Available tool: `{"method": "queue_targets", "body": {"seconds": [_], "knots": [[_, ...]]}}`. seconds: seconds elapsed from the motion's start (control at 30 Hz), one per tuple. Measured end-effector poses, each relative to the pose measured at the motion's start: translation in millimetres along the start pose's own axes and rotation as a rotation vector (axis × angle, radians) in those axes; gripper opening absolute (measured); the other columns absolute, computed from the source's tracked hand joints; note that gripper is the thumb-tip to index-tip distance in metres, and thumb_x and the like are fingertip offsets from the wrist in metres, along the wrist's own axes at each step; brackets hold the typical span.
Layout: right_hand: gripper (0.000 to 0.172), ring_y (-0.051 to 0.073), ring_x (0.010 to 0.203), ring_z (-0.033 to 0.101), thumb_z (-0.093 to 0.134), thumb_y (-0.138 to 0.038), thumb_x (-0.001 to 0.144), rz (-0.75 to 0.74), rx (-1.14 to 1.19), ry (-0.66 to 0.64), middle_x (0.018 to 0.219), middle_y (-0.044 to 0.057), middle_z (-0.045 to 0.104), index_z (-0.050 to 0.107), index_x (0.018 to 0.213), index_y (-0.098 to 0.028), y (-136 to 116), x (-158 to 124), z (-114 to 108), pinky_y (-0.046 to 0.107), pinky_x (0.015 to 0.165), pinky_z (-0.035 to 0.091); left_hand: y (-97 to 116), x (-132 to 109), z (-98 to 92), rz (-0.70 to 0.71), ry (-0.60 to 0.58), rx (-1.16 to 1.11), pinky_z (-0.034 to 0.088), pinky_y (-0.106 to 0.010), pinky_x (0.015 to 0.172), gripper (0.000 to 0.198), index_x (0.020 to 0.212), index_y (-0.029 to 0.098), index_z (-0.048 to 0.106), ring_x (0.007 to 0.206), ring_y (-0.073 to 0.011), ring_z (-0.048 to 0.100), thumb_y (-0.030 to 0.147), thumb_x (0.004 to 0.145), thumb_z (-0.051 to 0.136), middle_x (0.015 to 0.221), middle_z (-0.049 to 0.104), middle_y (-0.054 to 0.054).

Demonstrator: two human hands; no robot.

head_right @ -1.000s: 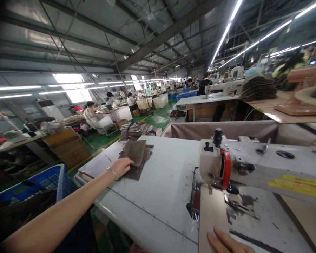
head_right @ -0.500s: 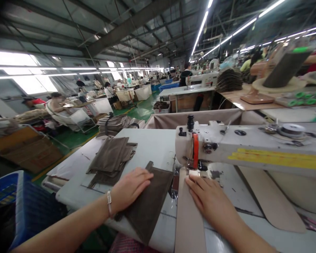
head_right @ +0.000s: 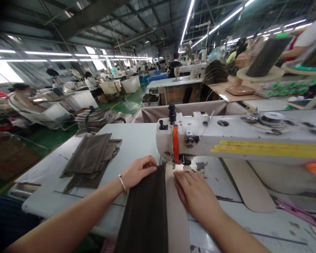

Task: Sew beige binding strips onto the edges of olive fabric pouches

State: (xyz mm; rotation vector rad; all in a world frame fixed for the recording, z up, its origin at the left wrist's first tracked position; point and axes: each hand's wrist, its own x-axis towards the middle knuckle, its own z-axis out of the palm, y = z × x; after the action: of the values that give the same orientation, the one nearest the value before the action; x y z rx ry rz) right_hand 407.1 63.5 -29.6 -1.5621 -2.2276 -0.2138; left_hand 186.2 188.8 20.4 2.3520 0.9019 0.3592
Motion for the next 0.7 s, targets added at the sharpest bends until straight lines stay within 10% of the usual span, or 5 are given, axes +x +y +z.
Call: {"method": "queue_targets", "body": {"seconds": [0.23, 0.7], "knots": [[0.042, 0.024, 0.11, 0.053, 0.045, -0.027, 0.094, 0.008, -0.007, -0.006, 0.129, 0.011, 0.054, 0.044, 0.135, -0.018, 0.4, 0.3, 0.7, 0.042, 0.09, 0.043, 17.5, 35.4, 33.2, -0.019, 0.004, -0.027, 0.037, -0.022, 0.056, 0.004, 0.079, 0.018, 0.063, 0.063, -0.0129, 0.055, 0.02, 0.075, 0.062, 0.07, 0.06, 0.002], [0.048, 0.027, 0.112, 0.052, 0.045, -0.026, 0.092, 0.038, -0.001, -0.037, 0.134, 0.013, 0.05, 0.041, 0.138, -0.016, 1.0, -0.8, 2.1, 0.046, 0.09, 0.044, 20.1, 42.2, 37.5, -0.023, 0.079, 0.022, 0.037, -0.025, 0.059, 0.004, 0.077, 0.017, 0.061, 0.067, -0.0157, 0.057, 0.019, 0.078, 0.057, 0.074, 0.063, -0.002]]}}
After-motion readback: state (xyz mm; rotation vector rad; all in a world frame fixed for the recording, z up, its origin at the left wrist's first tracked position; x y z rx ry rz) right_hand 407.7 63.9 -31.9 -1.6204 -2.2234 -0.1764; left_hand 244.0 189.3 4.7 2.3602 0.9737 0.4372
